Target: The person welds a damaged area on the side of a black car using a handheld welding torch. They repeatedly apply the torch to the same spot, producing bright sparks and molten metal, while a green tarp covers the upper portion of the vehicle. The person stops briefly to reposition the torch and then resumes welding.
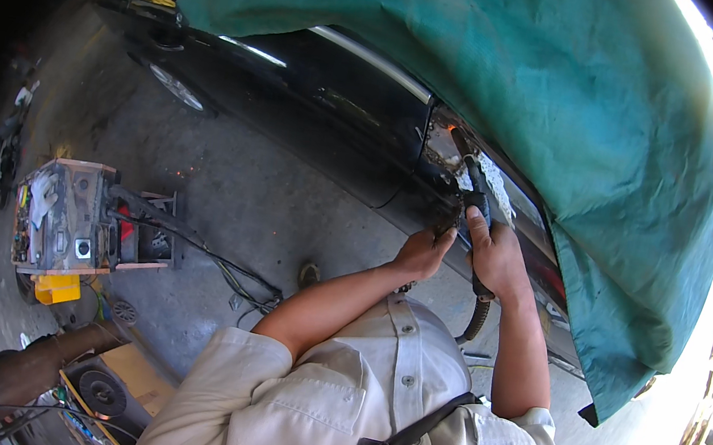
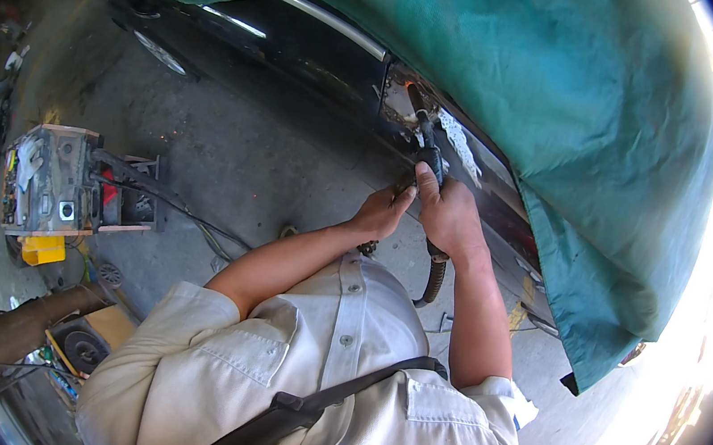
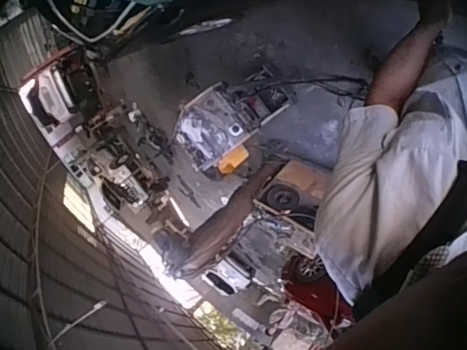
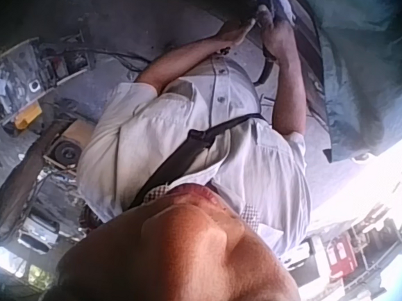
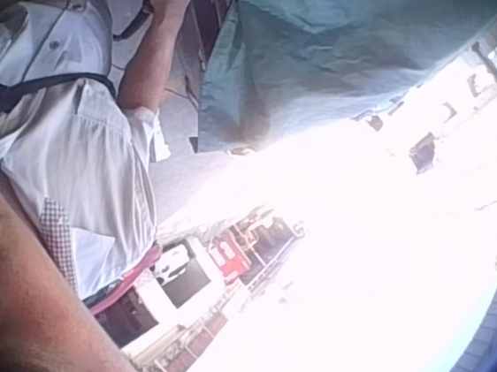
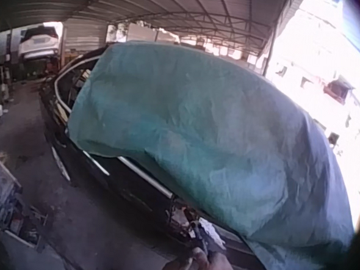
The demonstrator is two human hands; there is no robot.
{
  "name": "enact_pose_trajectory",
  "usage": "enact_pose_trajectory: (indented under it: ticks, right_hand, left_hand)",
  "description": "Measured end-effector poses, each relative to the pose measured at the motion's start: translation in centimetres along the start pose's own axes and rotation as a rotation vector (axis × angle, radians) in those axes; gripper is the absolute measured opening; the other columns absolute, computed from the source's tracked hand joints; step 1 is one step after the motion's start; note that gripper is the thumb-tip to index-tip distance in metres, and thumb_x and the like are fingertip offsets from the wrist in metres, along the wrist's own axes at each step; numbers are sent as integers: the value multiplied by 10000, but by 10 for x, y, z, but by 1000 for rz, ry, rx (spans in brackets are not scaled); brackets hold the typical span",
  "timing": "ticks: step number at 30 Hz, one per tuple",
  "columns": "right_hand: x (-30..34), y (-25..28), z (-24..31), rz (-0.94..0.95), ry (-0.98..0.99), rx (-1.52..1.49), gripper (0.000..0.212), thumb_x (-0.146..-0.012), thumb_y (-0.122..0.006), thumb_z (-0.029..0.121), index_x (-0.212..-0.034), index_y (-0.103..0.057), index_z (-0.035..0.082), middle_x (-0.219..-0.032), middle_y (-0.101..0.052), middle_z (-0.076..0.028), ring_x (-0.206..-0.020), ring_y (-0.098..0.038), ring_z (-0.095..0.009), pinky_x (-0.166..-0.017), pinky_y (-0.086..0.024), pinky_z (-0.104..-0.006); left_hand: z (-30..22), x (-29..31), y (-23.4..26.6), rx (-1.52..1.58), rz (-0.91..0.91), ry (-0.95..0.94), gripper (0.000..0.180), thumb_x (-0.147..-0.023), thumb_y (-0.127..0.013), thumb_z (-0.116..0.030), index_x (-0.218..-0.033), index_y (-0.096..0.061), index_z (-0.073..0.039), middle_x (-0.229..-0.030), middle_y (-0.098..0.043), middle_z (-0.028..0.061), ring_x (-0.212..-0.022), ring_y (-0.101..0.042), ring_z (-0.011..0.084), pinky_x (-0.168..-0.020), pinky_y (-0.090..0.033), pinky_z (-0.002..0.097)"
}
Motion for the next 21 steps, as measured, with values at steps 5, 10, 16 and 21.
enact_pose_trajectory:
  ticks: [5,10,16,21]
  right_hand:
    - [-2,-1,0,12,-1,4,720,-1056,-482,591,-980,-671,-100,-917,-660,-387,-1015,-629,-573,-856,-499,-545]
    - [0,0,2,27,7,9,729,-1049,-487,598,-966,-676,-101,-886,-660,-384,-994,-635,-571,-844,-503,-546]
    - [3,1,-5,10,-34,-26,708,-1057,-482,579,-956,-663,-98,-835,-648,-373,-933,-651,-559,-810,-498,-543]
    - [2,0,-4,-30,10,-24,693,-1059,-494,594,-863,-644,-54,-685,-611,-196,-715,-619,-349,-699,-489,-459]
  left_hand:
    - [1,-1,0,-36,3,-9,611,-1084,-409,-541,-1330,-623,-25,-1216,-706,250,-1197,-643,436,-976,-495,458]
    - [6,-2,1,-8,-51,-14,646,-1073,-410,-587,-1272,-642,-18,-1142,-721,242,-1133,-665,445,-924,-506,464]
    - [1,-1,0,3,-64,-50,645,-1074,-416,-568,-1242,-654,8,-1092,-730,260,-1078,-688,438,-888,-515,484]
    - [2,-1,0,-18,-22,2,642,-1077,-412,-564,-1223,-666,6,-1079,-732,258,-1071,-690,437,-887,-516,482]
Point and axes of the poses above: each hand's wrist, its own x-axis away from the middle knuckle, its own y-axis out of the back of the hand, z = x × y, the point moved 7 cm from there along -x, towards the middle knuckle
